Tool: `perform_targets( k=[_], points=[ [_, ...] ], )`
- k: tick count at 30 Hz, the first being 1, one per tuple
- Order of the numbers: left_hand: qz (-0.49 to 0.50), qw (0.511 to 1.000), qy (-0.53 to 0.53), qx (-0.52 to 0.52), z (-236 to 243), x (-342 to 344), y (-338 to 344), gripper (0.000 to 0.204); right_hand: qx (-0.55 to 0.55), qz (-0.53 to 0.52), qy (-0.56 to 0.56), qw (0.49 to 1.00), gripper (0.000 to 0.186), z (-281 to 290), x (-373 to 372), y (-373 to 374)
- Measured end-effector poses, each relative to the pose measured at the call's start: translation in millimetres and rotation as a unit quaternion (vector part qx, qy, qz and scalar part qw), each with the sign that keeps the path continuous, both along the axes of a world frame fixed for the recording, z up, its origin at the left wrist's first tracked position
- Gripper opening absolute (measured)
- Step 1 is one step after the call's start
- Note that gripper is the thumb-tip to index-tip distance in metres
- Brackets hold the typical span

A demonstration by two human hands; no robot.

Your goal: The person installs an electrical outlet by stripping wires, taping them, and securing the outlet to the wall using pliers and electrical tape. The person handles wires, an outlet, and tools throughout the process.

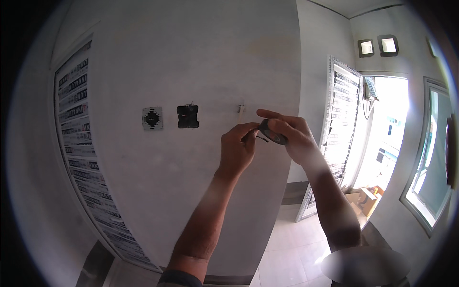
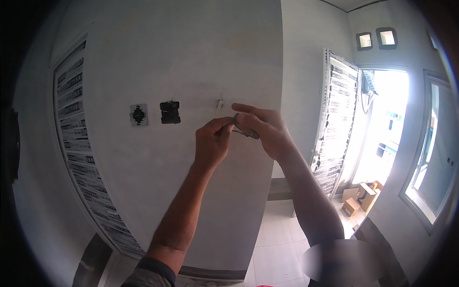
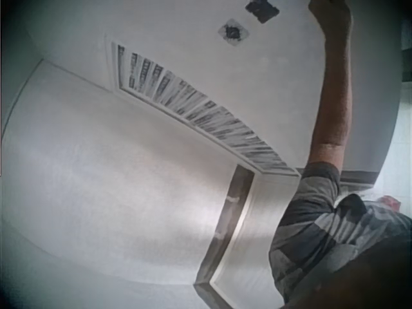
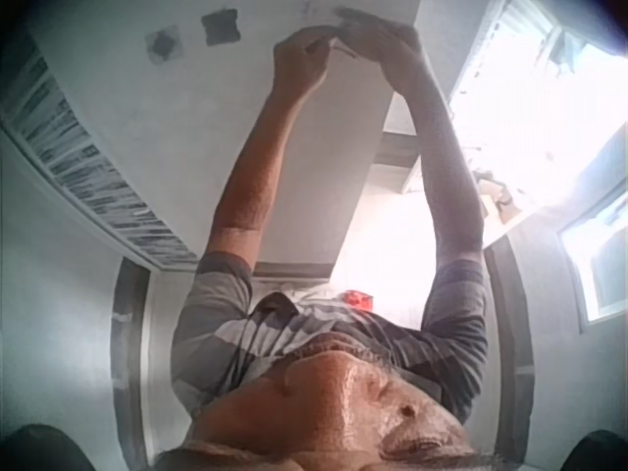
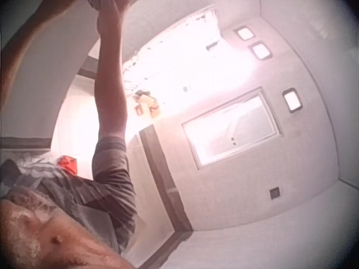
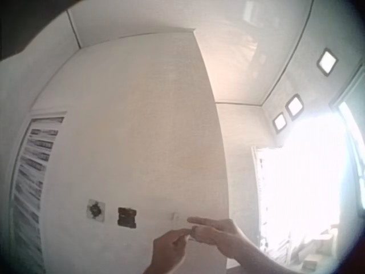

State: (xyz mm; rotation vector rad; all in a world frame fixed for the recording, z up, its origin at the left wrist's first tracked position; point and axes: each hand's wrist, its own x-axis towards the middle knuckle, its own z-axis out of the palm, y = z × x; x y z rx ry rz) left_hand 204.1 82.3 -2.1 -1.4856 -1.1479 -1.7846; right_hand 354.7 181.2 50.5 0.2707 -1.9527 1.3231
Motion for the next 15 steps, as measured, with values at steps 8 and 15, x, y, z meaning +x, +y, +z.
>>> perform_targets(
  k=[8, 15],
  points=[
    [0.028, 0.999, 0.008, -0.024, 1.6, -6.8, -1.9, 0.01, 0.314, -0.322, -0.001, 0.893, 0.028, 5.2, -8.3, 6.4],
    [0.017, 0.999, 0.032, 0.014, 1.4, -8.3, 4.6, 0.008, 0.159, -0.145, -0.011, 0.976, 0.046, -7.5, 3.2, 7.3]
  ],
)
